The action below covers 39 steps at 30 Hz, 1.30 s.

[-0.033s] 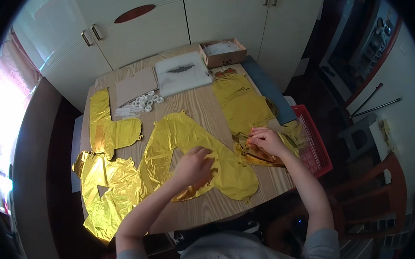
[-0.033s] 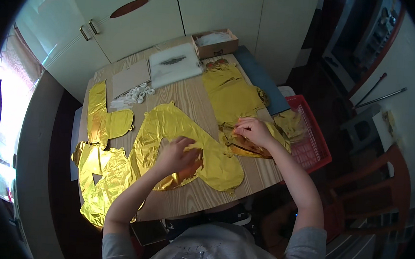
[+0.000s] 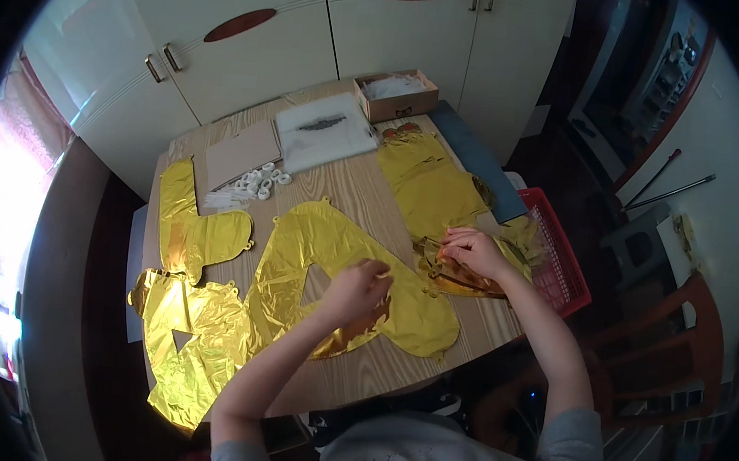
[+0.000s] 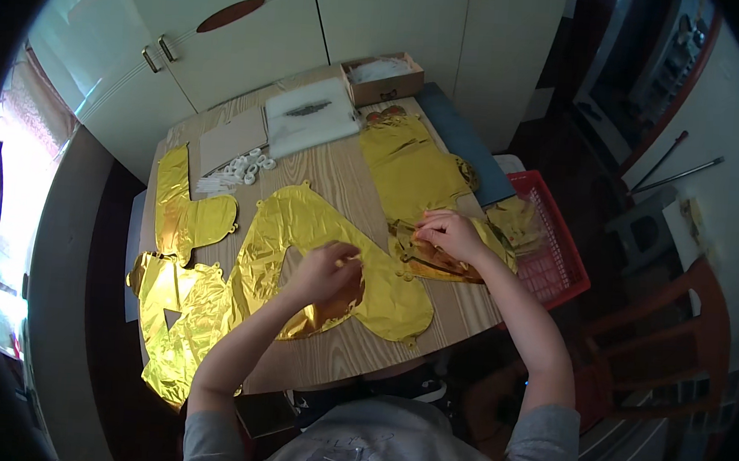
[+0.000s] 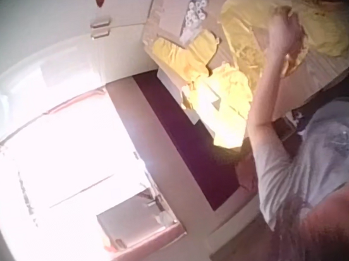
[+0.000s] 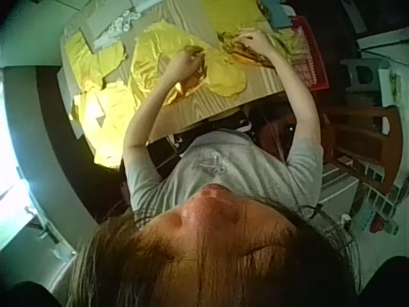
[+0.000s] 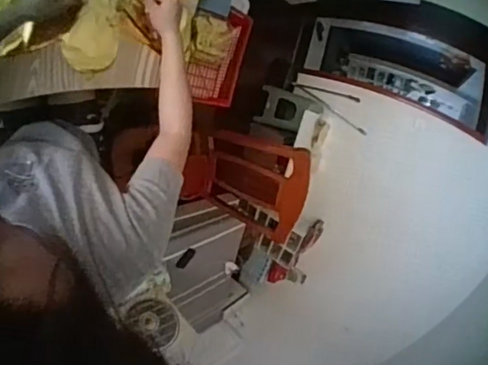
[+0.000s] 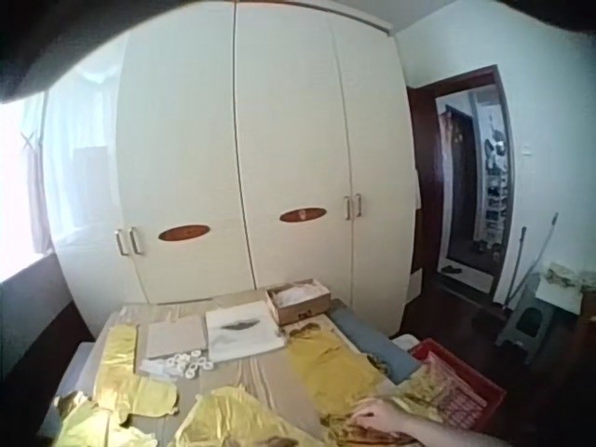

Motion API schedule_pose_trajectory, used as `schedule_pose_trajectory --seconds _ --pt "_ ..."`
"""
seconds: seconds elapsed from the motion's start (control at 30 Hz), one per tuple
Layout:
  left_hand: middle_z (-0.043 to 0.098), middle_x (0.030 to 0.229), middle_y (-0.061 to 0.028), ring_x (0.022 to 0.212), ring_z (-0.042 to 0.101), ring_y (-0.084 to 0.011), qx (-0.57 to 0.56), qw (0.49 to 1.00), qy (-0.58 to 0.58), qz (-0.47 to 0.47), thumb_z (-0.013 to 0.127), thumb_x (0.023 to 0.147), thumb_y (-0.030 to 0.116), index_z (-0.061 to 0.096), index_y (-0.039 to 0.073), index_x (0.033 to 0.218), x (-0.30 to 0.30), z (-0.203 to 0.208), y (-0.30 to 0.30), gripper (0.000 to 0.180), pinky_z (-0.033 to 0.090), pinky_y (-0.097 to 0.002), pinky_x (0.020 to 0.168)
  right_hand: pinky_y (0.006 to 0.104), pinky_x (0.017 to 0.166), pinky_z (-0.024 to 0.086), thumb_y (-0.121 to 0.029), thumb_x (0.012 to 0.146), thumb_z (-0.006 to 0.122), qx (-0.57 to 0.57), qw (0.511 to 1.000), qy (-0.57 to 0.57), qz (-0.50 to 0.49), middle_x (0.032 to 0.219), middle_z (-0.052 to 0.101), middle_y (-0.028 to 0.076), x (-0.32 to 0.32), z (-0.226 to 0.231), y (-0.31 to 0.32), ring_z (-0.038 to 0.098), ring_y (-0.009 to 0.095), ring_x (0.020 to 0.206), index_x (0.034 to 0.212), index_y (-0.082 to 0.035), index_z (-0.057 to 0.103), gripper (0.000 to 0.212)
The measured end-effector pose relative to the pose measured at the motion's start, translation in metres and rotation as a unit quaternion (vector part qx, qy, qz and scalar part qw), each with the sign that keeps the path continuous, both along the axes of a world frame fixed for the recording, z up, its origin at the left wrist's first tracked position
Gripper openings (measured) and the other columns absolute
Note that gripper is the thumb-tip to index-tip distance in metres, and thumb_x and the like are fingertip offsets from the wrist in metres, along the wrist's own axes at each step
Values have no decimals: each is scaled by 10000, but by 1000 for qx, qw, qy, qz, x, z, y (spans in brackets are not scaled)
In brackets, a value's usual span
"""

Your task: Folding and smoothing gold-colored foil items on a wooden table to prepare them for packaging.

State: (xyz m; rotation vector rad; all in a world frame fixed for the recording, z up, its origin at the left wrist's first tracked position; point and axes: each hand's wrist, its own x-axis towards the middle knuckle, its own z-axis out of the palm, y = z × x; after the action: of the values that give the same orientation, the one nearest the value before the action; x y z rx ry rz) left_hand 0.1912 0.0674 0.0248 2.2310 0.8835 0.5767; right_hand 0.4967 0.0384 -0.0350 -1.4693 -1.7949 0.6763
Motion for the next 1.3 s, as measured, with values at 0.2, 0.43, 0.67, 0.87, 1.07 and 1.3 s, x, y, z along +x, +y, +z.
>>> schedule_pose_trajectory --seconds 0.2,0.43,0.67,0.87,1.07,1.3 --pt "632 700 -96 580 619 -128 -424 903 -61 29 611 922 246 640 -51 894 83 -9 14 300 483 -267 493 366 950 464 -268 851 701 18 1000 0 -2 994 720 83 -3 2 -1 617 249 1096 894 -66 751 213" --pt "583 559 -76 457 544 -140 -432 900 -4 47 617 909 224 599 -26 736 88 -15 14 304 449 -287 452 285 764 496 -261 926 637 -74 984 120 -113 942 718 87 3 6 3 652 142 854 985 -2 709 276" --pt "640 719 -103 651 630 -244 128 986 98 43 612 878 278 631 27 820 83 -4 22 258 514 -371 599 245 656 487 -265 963 584 -125 896 398 -154 846 668 35 30 14 20 605 89 733 981 7 670 286" --pt "608 1145 -112 1180 518 -288 290 936 171 -106 601 840 359 627 65 1019 117 -8 45 346 347 -486 1040 231 623 491 -258 976 558 -146 898 396 -123 818 654 11 27 23 24 603 76 689 982 -22 657 256" --pt "234 1550 -167 1420 173 -459 217 924 291 -118 517 743 764 340 244 1479 129 -11 63 919 90 -686 1098 279 714 536 -224 984 497 -134 866 446 -182 944 676 82 59 33 32 661 165 781 1111 -15 636 281" --pt "174 1567 -175 1409 98 -522 224 927 281 -111 436 683 885 255 338 1503 128 -42 78 1002 113 -733 1057 323 705 561 -226 989 469 -102 703 673 -207 981 665 107 116 78 39 671 214 810 1142 -6 612 304"
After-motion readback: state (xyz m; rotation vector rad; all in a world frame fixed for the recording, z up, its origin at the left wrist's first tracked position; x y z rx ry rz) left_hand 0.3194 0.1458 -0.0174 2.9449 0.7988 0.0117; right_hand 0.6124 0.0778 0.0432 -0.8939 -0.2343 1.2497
